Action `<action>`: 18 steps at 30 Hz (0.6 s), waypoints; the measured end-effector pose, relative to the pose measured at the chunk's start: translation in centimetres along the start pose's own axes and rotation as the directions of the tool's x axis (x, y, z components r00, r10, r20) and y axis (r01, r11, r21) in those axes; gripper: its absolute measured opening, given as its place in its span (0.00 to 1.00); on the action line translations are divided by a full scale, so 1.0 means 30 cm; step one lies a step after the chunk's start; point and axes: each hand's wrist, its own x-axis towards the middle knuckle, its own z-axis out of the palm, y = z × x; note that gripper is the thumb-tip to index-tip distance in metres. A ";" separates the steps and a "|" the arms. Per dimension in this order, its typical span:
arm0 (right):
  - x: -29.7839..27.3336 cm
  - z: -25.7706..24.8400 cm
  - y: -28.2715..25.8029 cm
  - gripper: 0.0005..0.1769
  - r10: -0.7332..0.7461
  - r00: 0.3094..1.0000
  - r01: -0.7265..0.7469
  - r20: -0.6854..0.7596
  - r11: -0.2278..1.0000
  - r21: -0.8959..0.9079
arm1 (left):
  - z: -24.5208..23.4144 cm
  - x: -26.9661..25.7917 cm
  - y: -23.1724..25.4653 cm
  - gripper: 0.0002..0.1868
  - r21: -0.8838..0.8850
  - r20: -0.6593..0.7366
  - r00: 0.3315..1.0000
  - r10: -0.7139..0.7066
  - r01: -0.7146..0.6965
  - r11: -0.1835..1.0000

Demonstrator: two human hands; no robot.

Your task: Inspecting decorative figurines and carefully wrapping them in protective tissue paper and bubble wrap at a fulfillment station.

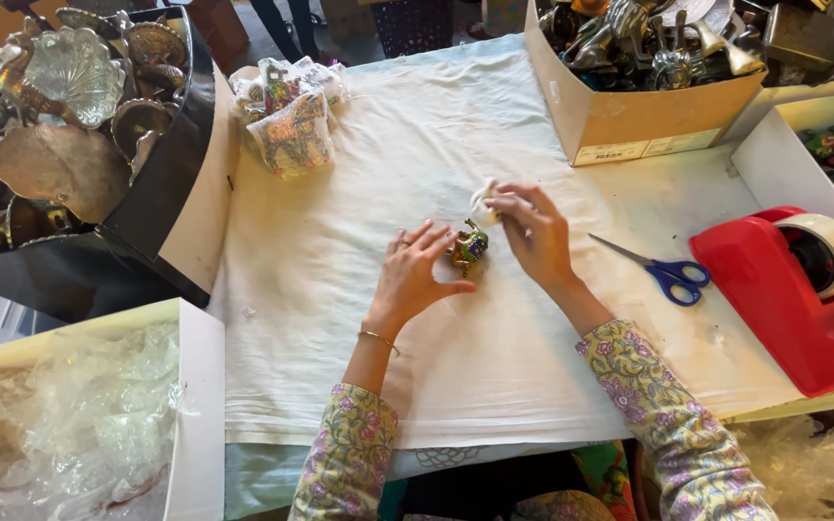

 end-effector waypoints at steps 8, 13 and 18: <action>-0.012 0.042 0.121 0.20 -0.077 0.905 0.055 0.418 0.996 0.066 | 0.029 0.006 0.036 0.38 0.044 0.027 0.966 -0.257 0.256 0.966; -0.052 0.024 0.238 0.15 0.068 0.933 -0.068 0.354 0.998 -0.012 | 0.078 -0.008 -0.002 0.38 0.049 0.037 0.968 -0.248 0.246 0.968; 0.024 -0.007 -0.071 0.18 -0.053 0.996 0.063 0.066 0.985 -0.161 | 0.079 -0.003 -0.010 0.39 0.030 0.056 0.967 -0.250 0.248 0.968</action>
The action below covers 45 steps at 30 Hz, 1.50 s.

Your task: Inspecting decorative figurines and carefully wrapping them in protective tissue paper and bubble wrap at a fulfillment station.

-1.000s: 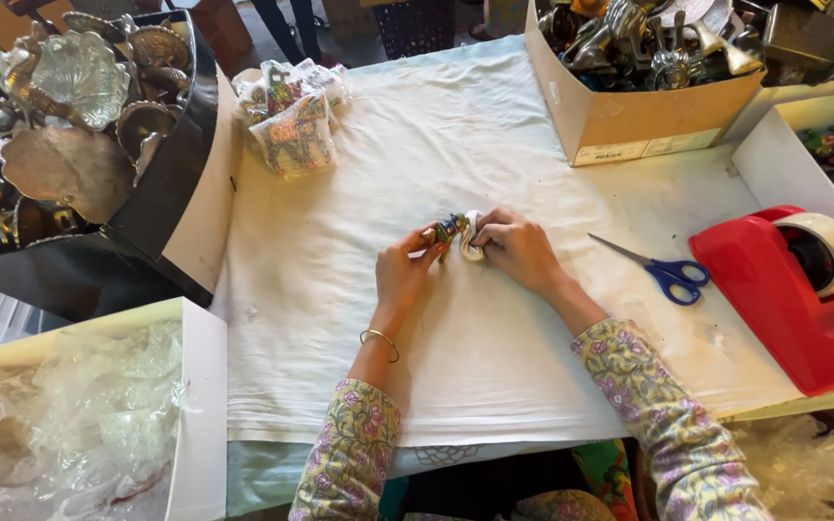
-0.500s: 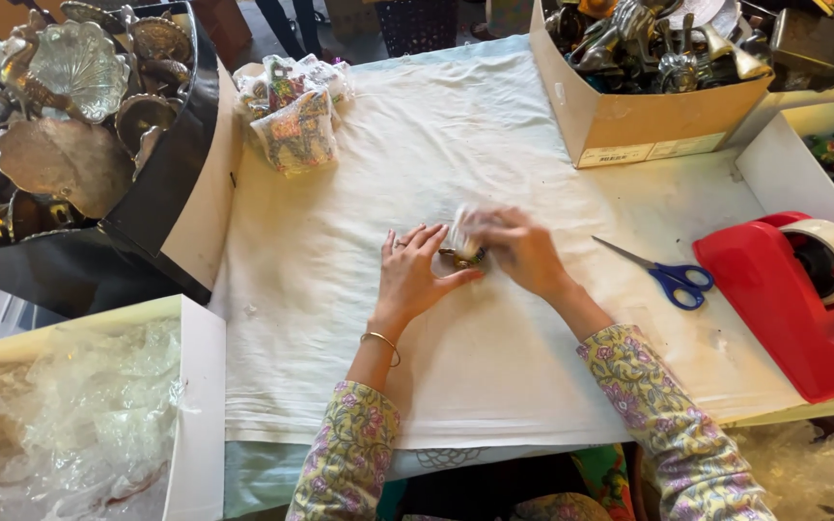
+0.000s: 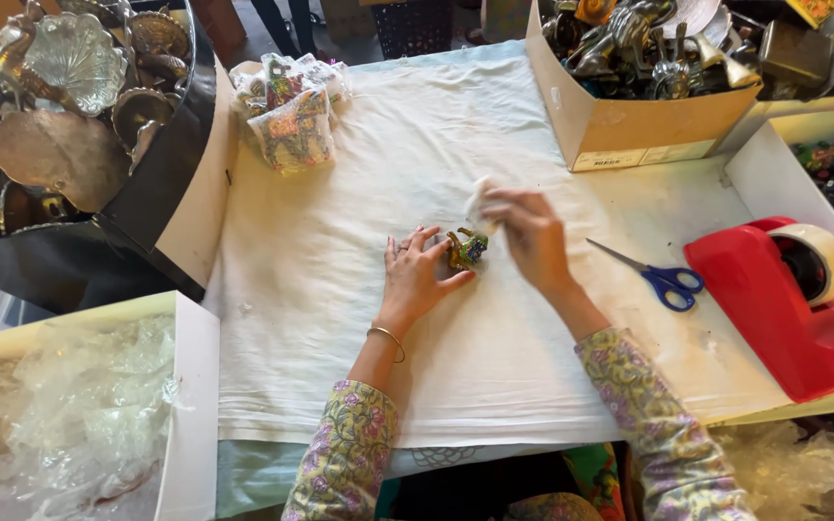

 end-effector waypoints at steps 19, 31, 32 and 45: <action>-0.033 0.064 0.093 0.14 -0.123 0.972 0.103 0.200 0.989 0.110 | 0.010 0.001 -0.003 0.38 -0.049 0.005 1.000 -0.017 0.017 0.999; -0.055 0.047 0.111 0.10 0.054 0.987 -0.039 0.152 0.994 -0.097 | 0.029 0.000 -0.011 0.40 -0.009 -0.007 1.000 -0.013 0.013 1.000; -0.036 0.035 0.057 0.11 -0.015 0.995 0.020 0.102 0.998 -0.052 | 0.026 0.003 -0.008 0.40 -0.005 -0.003 1.000 -0.010 0.010 1.000; -0.061 0.079 0.130 0.13 0.062 0.992 -0.042 0.106 0.983 -0.181 | 0.039 0.004 -0.015 0.40 0.017 -0.008 1.000 -0.007 0.007 1.000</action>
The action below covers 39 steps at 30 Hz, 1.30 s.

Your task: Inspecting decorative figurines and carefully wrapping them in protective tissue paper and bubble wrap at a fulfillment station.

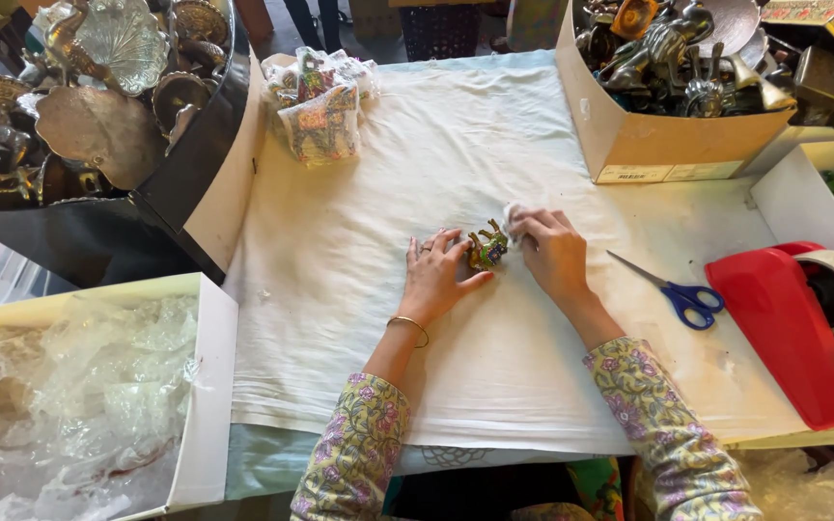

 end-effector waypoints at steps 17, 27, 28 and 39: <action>-0.003 0.032 0.066 0.16 0.012 0.986 -0.032 0.167 0.993 0.113 | 0.003 -0.003 0.008 0.39 -0.024 -0.026 1.000 -0.015 0.015 1.000; 0.020 -0.039 -0.090 0.14 -0.210 0.974 0.195 0.082 0.968 0.160 | 0.004 -0.006 0.007 0.39 -0.033 -0.025 1.000 0.003 -0.004 0.999; 0.018 -0.024 -0.071 0.14 -0.208 0.975 0.193 0.080 0.968 0.161 | 0.005 -0.004 0.003 0.39 -0.031 -0.023 1.000 0.004 -0.004 1.000; 0.000 -0.023 -0.008 0.13 -0.016 1.000 0.015 0.018 0.999 0.042 | 0.006 -0.007 0.002 0.39 0.000 -0.043 0.999 0.016 -0.016 1.000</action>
